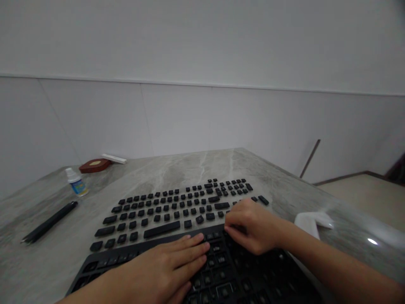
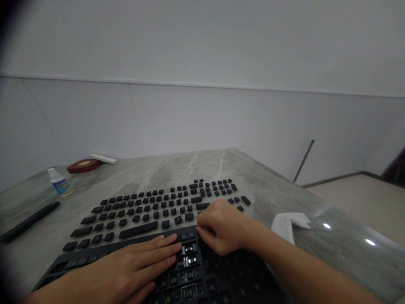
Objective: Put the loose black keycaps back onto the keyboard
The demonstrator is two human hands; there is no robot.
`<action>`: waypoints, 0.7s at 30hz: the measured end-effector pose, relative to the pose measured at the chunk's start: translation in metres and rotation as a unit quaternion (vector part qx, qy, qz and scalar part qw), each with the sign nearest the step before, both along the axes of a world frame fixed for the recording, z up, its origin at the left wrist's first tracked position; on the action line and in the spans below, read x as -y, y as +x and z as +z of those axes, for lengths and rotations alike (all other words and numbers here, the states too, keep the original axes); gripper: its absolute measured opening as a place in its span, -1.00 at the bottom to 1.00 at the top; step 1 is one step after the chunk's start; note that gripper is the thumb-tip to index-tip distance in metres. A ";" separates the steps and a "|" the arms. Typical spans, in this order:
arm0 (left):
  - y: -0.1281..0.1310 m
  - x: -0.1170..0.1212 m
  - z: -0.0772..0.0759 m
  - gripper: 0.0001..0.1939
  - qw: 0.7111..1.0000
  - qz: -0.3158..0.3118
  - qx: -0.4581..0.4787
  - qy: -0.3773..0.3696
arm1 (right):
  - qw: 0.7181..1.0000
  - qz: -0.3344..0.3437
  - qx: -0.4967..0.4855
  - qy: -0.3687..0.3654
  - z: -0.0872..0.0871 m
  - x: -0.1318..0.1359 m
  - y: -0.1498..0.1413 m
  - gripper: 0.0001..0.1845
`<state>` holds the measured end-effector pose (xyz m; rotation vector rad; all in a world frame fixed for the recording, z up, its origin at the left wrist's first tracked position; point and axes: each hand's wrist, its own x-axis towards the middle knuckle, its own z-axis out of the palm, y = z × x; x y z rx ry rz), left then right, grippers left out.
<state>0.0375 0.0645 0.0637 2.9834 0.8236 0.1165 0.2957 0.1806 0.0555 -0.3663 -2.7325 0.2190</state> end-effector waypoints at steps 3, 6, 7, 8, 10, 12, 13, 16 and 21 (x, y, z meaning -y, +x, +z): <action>0.002 0.005 -0.006 -0.45 0.999 0.016 -0.013 0.042 | 1.000 0.011 0.014 0.001 -0.005 0.003 -0.004 -0.78; 0.006 0.012 -0.018 -0.47 0.996 0.030 -0.011 0.084 | 1.000 0.015 0.021 0.009 -0.007 0.004 -0.006 -0.77; 0.007 0.014 -0.023 -0.48 0.995 0.030 -0.017 0.096 | 1.000 0.014 0.023 0.013 -0.007 0.005 -0.006 -0.77; 0.008 0.016 -0.027 -0.50 0.993 0.029 -0.028 0.108 | 0.999 0.012 0.025 0.015 -0.007 0.005 -0.006 -0.76; 0.010 0.018 -0.034 -0.53 0.990 0.030 -0.048 0.132 | 0.999 0.011 0.031 0.017 -0.007 0.005 -0.007 -0.75; 0.010 0.018 -0.037 -0.55 0.989 0.030 -0.041 0.141 | 0.999 0.012 0.033 0.020 -0.008 0.003 -0.006 -0.73; 0.010 0.018 -0.036 -0.56 0.990 0.030 -0.030 0.134 | 0.999 0.015 0.033 0.021 -0.009 0.002 -0.005 -0.72; 0.006 0.019 -0.025 -0.56 0.995 0.030 0.026 0.091 | 0.999 0.022 0.021 0.025 -0.010 0.002 -0.005 -0.68; 0.000 0.021 0.004 -0.51 0.990 -0.016 0.131 -0.053 | 0.998 0.044 -0.047 0.027 -0.008 0.032 -0.019 -0.61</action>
